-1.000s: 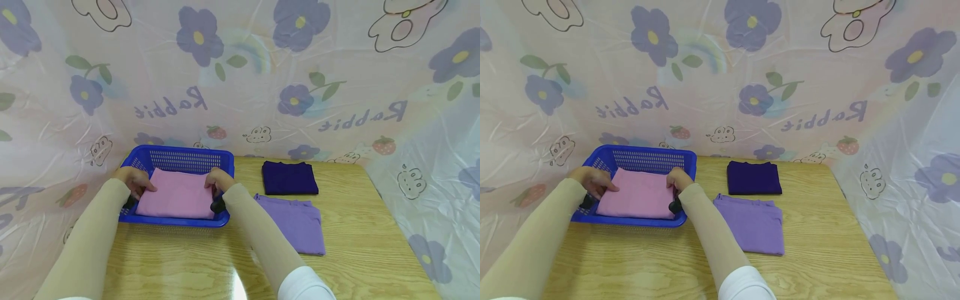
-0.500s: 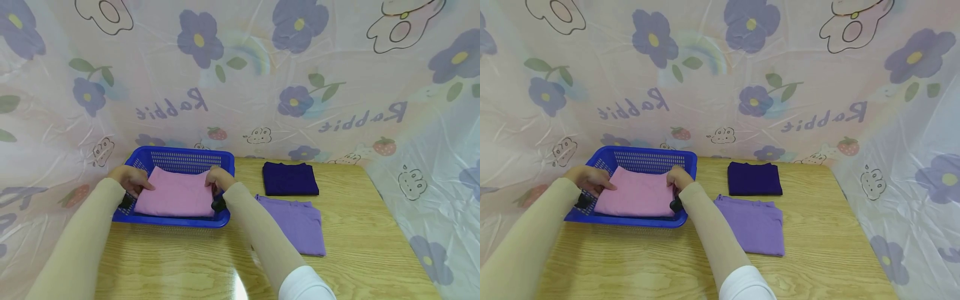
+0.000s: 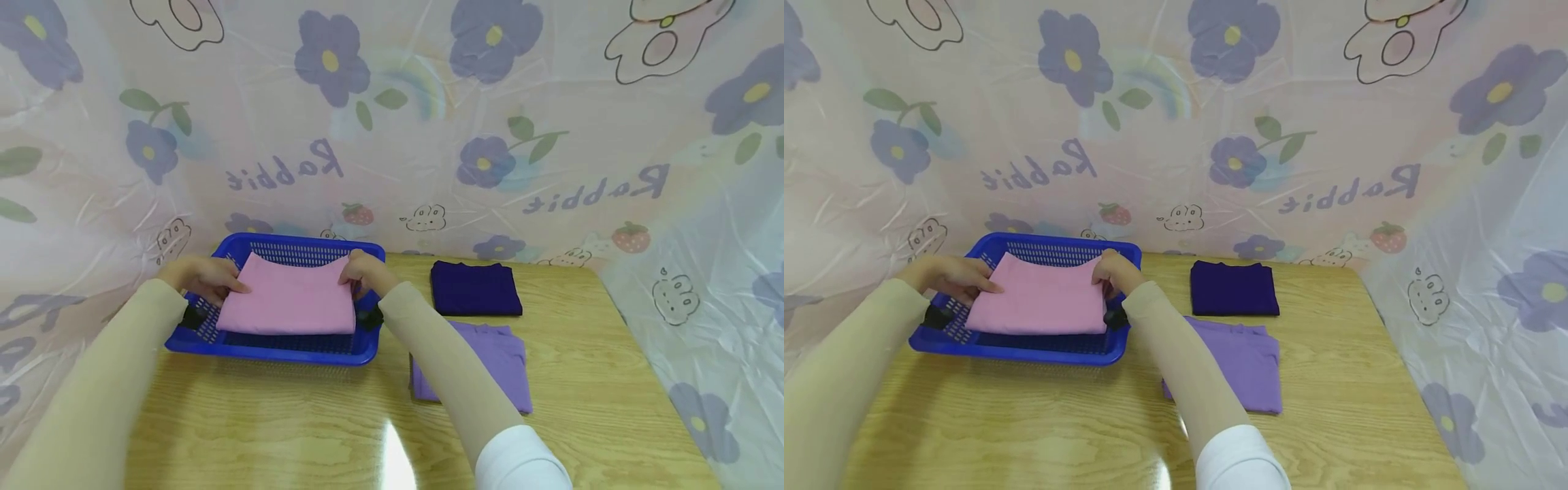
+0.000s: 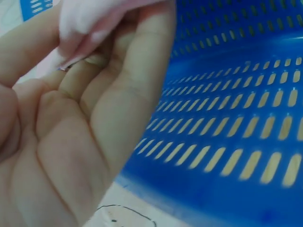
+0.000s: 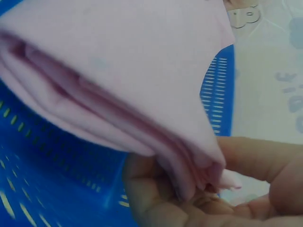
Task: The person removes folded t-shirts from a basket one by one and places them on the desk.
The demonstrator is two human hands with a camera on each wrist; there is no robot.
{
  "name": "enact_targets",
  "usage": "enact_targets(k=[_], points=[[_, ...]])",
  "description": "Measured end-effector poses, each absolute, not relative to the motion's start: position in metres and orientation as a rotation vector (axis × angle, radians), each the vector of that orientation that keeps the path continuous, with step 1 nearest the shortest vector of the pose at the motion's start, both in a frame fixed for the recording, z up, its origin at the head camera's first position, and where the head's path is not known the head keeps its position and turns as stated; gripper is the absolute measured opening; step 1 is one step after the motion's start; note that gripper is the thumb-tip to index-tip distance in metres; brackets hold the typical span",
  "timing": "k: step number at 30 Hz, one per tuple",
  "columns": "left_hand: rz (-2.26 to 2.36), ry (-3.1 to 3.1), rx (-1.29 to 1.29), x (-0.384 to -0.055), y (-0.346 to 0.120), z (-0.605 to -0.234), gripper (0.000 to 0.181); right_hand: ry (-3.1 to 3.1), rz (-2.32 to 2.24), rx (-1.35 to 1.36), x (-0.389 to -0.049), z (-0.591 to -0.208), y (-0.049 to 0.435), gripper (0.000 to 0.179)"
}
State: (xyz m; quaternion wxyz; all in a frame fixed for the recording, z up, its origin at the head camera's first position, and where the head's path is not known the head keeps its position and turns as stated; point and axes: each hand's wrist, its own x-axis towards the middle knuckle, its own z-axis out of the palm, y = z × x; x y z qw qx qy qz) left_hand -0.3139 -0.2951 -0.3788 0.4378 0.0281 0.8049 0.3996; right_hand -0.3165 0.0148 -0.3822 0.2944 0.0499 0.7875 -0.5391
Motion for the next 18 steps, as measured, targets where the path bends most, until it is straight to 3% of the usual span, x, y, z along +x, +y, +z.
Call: enact_targets(k=[2,8,15,18], points=[[1.016,2.006,0.077,-0.313,-0.295,-0.373,0.02,2.08,-1.443,0.108,-0.318,-0.377,0.018,0.049],[1.071,2.003,0.158,-0.308,-0.295,-0.36,0.015,2.001,-1.479,0.1,-0.32,-0.364,0.03,0.053],[1.078,2.06,0.243,-0.301,-0.292,-0.344,0.027,1.942,-1.568,0.057,-0.313,-0.347,0.046,0.033],[1.094,2.076,0.263,-0.297,-0.29,-0.34,0.024,1.95,-1.58,0.029,-0.309,-0.339,0.052,0.03]])
